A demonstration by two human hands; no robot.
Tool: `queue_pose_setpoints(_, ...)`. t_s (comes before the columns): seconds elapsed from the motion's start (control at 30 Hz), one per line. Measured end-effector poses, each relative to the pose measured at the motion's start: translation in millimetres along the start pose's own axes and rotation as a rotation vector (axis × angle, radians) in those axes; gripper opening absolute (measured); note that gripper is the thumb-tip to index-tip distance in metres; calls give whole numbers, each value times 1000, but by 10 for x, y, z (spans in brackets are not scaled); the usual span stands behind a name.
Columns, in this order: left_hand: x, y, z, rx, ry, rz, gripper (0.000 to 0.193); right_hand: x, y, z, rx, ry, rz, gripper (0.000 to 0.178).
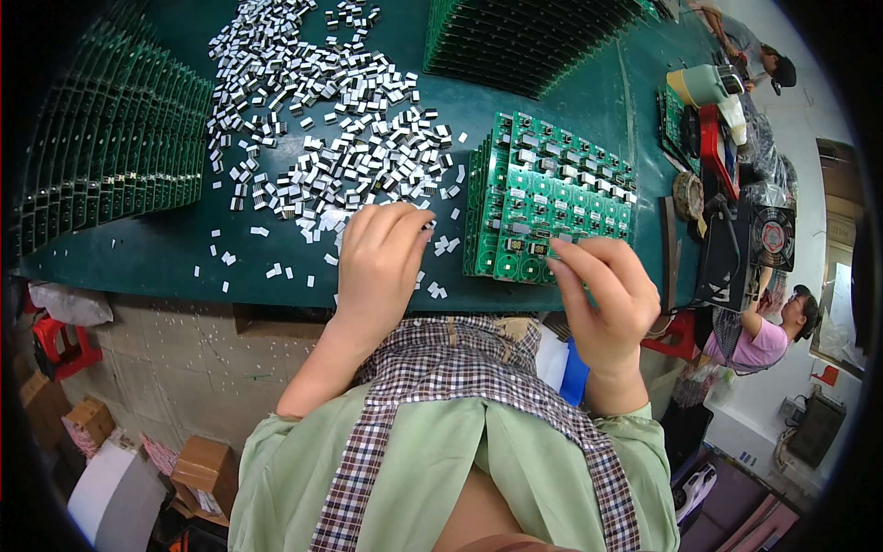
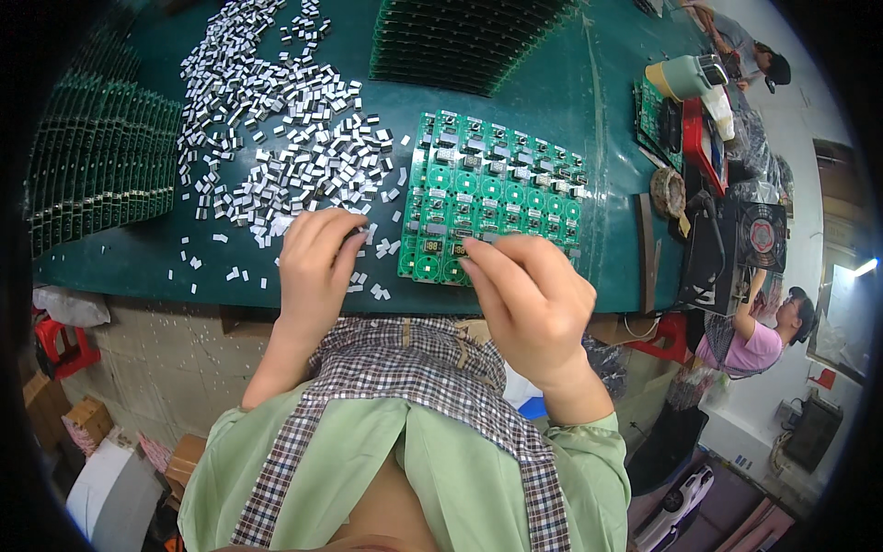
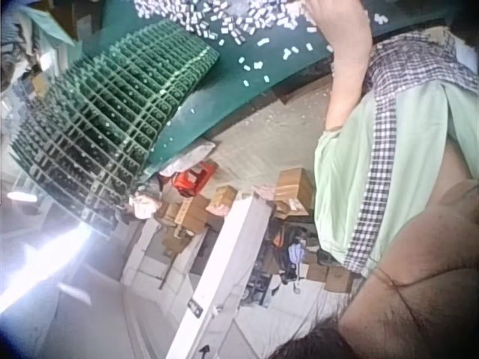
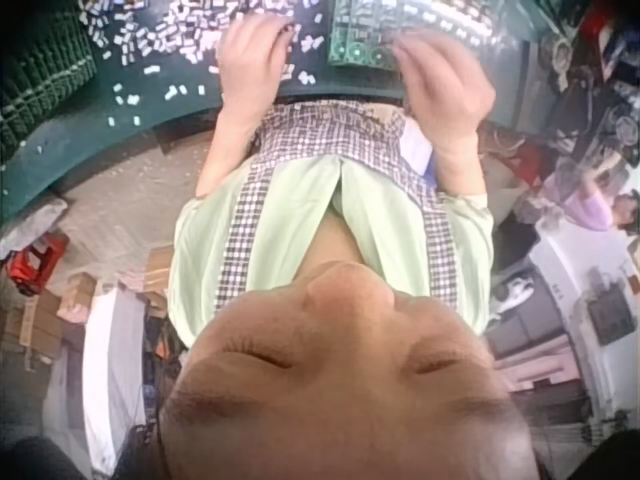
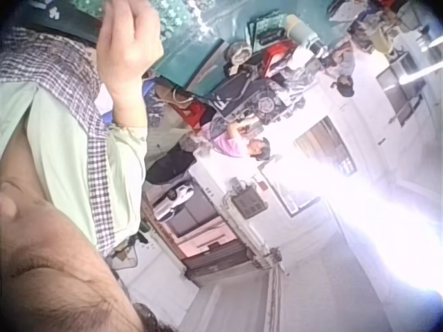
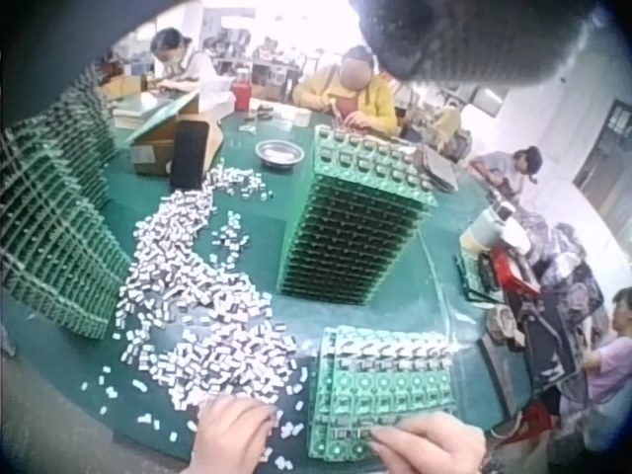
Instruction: The person assembles metal pins and electronic components onto printed circuit board arrays by hand.
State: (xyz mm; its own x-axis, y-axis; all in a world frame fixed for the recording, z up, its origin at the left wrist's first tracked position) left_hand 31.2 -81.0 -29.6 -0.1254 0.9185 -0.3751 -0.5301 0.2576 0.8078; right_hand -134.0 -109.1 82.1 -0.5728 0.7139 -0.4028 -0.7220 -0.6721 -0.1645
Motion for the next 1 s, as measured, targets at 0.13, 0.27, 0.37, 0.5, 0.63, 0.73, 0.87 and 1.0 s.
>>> queue_pose_setpoints(0.13,96,157,-112,1172,-240,530,23,63,-78,8,-247,-52,-56,36)
queue_pose_setpoints(0.27,178,358,-247,1364,-441,589,25,120,-193,-216,-505,-253,-8,34)
queue_pose_setpoints(0.37,201,356,-275,1353,-440,589,24,158,-167,-217,-533,-221,-26,29)
queue_pose_setpoints(0.5,204,379,-263,1293,-332,459,21,216,-72,-179,-560,-94,-158,25)
queue_pose_setpoints(0.63,137,422,-159,1005,-237,253,18,279,-53,-191,-575,-66,-190,25)
queue_pose_setpoints(0.73,162,422,-150,982,-192,233,16,280,-34,-202,-623,-64,-192,25)
queue_pose_setpoints(0.87,151,434,-136,1007,-189,210,14,315,-11,-293,-789,-114,-246,24)
queue_pose_setpoints(1.0,187,401,-156,1102,-111,311,14,350,5,-390,-943,-197,-278,22)
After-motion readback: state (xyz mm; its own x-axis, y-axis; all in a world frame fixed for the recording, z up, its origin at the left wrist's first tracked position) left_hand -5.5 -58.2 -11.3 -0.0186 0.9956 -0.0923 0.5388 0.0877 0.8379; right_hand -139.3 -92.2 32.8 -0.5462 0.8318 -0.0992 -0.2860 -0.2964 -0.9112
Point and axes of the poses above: each hand's wrist, its own x-axis away from the middle knuckle, its own z-axis out of the back of the hand, y = z × x, the point moved 8 cm from there along -x, towards the middle knuckle, and after that the axes turned 11 degrees about x, right-handed, at the moved point
